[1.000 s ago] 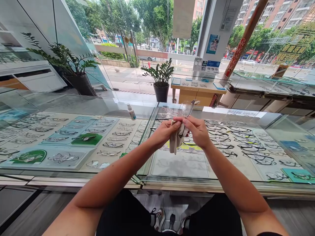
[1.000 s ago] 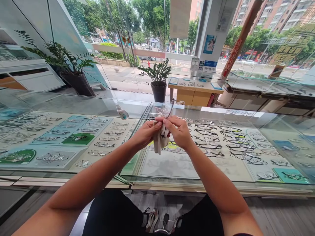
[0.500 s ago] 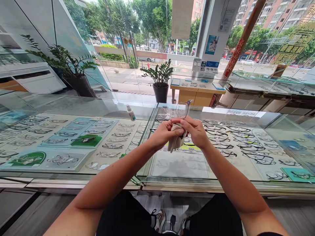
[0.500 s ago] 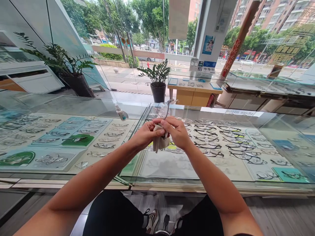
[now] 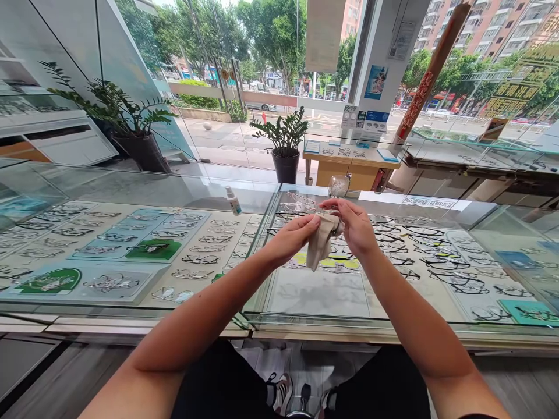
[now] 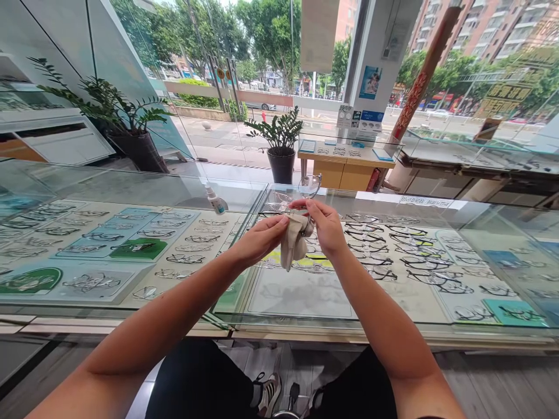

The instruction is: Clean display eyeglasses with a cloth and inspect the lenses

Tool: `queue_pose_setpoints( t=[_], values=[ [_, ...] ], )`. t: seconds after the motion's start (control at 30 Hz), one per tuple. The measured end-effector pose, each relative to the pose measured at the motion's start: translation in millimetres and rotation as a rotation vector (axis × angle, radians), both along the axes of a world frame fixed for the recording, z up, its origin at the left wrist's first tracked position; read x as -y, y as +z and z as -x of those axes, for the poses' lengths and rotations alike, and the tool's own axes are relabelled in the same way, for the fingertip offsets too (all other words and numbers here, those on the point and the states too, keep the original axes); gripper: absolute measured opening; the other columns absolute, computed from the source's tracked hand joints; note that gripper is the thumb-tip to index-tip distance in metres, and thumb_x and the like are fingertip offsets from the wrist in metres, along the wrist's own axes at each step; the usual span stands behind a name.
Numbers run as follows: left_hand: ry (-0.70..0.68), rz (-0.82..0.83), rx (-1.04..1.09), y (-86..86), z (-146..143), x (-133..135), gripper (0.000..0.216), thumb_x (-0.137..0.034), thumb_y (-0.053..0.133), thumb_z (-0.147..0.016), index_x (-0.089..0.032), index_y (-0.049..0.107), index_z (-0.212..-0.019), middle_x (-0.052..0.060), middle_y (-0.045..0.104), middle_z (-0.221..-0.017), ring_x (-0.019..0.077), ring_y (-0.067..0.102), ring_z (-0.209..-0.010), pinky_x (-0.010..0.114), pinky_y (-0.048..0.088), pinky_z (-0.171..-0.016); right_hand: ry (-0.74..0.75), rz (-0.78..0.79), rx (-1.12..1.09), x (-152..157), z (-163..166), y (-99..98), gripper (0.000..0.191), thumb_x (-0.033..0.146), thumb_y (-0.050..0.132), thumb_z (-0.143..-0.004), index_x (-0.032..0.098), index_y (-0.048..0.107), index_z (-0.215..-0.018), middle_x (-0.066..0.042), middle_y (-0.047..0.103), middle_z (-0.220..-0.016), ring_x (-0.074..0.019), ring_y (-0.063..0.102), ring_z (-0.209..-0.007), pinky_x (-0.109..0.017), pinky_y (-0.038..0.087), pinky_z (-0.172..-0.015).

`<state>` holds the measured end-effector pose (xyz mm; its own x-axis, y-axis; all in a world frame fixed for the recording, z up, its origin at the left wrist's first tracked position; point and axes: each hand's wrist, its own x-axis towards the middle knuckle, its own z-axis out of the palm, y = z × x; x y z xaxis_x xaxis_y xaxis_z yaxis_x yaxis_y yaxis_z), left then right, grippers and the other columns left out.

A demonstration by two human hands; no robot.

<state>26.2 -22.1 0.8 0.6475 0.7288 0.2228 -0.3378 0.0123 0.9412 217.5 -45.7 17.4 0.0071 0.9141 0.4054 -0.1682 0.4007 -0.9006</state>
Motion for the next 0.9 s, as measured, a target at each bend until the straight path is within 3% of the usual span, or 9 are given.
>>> queue_pose_setpoints(
  t=[0.27, 0.4, 0.53, 0.7, 0.9],
  values=[
    [0.176, 0.150, 0.125, 3.3, 6.2, -14.0, 0.042, -0.054, 0.088, -0.096, -0.015, 0.084, -0.114, 0.007, 0.080, -0.095, 0.0188, 0.072, -0.085, 0.029, 0.057, -0.080, -0.093, -0.069, 0.000, -2.1, -9.3, 3.8, 0.038, 0.061, 0.069, -0.102, 0.026, 0.084, -0.102, -0.009, 0.084, -0.112, -0.0258, 0.075, -0.113, -0.040, 0.057, -0.097],
    [0.296, 0.235, 0.223, 8.9, 7.7, -22.0, 0.039, -0.049, 0.083, -0.101, -0.016, 0.082, -0.122, 0.008, 0.084, -0.112, 0.0203, 0.077, -0.098, 0.030, 0.061, -0.090, -0.033, -0.077, 0.041, 0.1, -11.2, 3.9, 0.039, 0.061, 0.069, -0.102, 0.026, 0.085, -0.096, -0.008, 0.083, -0.106, -0.0254, 0.072, -0.109, -0.040, 0.055, -0.095],
    [0.385, 0.318, 0.273, 9.6, 10.6, -33.7, 0.036, -0.047, 0.074, -0.108, -0.017, 0.079, -0.127, 0.009, 0.084, -0.118, 0.0219, 0.078, -0.106, 0.033, 0.063, -0.093, 0.083, -0.098, 0.247, 5.1, -7.2, 2.3, 0.046, 0.066, 0.067, -0.104, 0.025, 0.087, -0.096, -0.007, 0.081, -0.099, -0.0249, 0.068, -0.101, -0.042, 0.052, -0.097],
    [0.363, 0.315, 0.284, 11.2, 12.9, -37.1, 0.040, -0.051, 0.076, -0.107, -0.016, 0.079, -0.125, 0.011, 0.084, -0.119, 0.0228, 0.079, -0.107, 0.033, 0.064, -0.095, 0.140, -0.111, 0.401, 9.3, 1.3, 0.6, 0.053, 0.071, 0.066, -0.104, 0.025, 0.089, -0.097, -0.006, 0.079, -0.094, -0.0239, 0.064, -0.093, -0.040, 0.050, -0.088],
    [0.294, 0.192, 0.241, 14.6, 10.8, -24.9, 0.045, -0.054, 0.085, -0.099, -0.017, 0.078, -0.124, 0.007, 0.084, -0.108, 0.0213, 0.079, -0.094, 0.030, 0.063, -0.081, 0.140, -0.105, 0.333, 5.2, 3.0, -0.6, 0.052, 0.071, 0.068, -0.102, 0.024, 0.089, -0.093, -0.006, 0.081, -0.095, -0.0237, 0.068, -0.095, -0.041, 0.053, -0.096]
  ],
)
